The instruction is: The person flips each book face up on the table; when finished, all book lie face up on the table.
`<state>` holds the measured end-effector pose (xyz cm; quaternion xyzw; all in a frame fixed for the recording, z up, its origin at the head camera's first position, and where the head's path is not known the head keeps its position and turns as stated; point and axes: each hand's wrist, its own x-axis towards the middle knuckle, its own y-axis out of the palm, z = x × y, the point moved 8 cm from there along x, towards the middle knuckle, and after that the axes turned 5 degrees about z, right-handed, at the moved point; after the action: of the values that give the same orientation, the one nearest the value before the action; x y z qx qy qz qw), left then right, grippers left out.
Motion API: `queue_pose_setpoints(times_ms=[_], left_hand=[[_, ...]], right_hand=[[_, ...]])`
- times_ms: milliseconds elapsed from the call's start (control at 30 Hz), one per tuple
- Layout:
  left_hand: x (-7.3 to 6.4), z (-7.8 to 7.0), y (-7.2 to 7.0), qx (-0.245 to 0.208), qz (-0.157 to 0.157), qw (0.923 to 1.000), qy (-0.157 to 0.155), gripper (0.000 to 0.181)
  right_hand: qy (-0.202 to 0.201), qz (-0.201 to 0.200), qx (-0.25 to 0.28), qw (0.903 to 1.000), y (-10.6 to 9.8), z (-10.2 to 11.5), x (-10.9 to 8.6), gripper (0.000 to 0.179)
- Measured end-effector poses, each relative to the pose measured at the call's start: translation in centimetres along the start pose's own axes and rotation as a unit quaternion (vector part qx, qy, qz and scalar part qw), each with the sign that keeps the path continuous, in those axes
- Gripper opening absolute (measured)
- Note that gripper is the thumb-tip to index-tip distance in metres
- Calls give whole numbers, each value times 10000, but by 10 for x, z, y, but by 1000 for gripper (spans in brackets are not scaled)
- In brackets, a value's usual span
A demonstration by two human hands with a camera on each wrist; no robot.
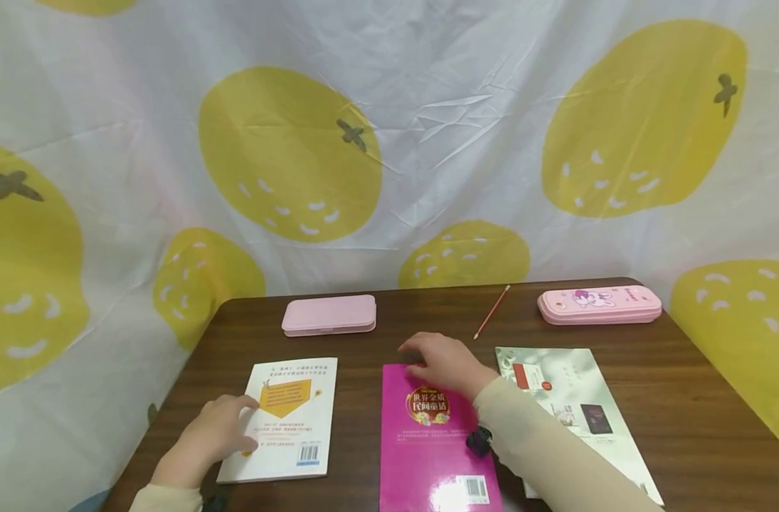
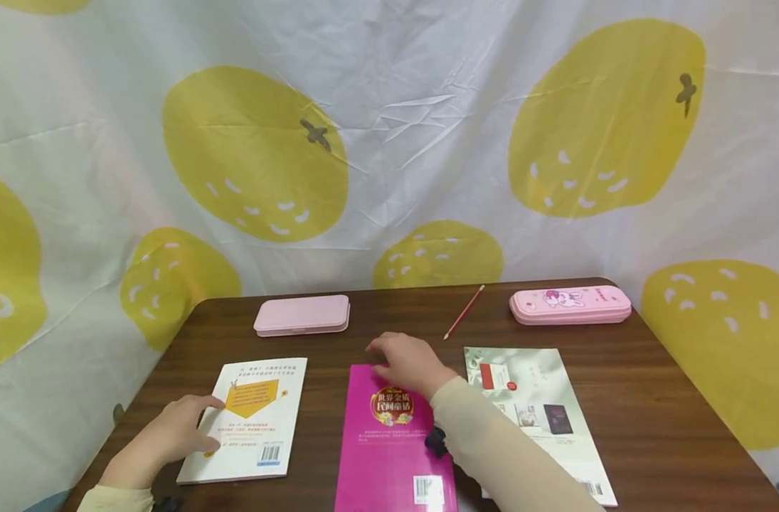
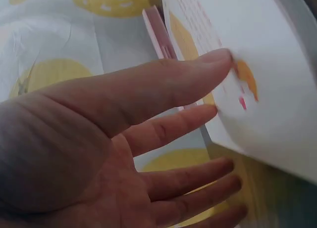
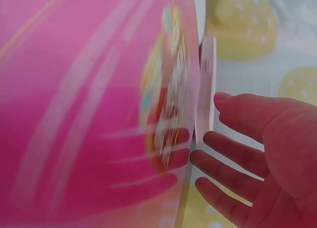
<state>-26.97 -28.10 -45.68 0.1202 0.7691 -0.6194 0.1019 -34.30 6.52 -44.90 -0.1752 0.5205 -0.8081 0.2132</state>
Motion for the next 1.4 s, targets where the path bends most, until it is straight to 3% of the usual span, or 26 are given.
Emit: queue_pose_setpoints(times_ms=[267,467,700,933,1167,1400], left_hand=[[-5,19,6,-284,12,9995,158,58],[-13,29,13,-622,238,9973,307,59],[-22,40,20,-975,488,9936,283,63],[-28,41,19,-946,211,9940,511,63],[-29,45,19,-916,184,9955,126,60],[-30,47,20,-955,98,9953,110,58]], right_hand=[[-706,119,-272,9971,16,45,30,34],[-835,576,-411,9940,37,65,50,40],[-989,873,-282,9909,54,78,65,46],[-932,793,-423,9916,60,88,74,39],[-871,777,-644,9911,65,92,80,33],[-816,715,-496,9929,65,94,84,29]])
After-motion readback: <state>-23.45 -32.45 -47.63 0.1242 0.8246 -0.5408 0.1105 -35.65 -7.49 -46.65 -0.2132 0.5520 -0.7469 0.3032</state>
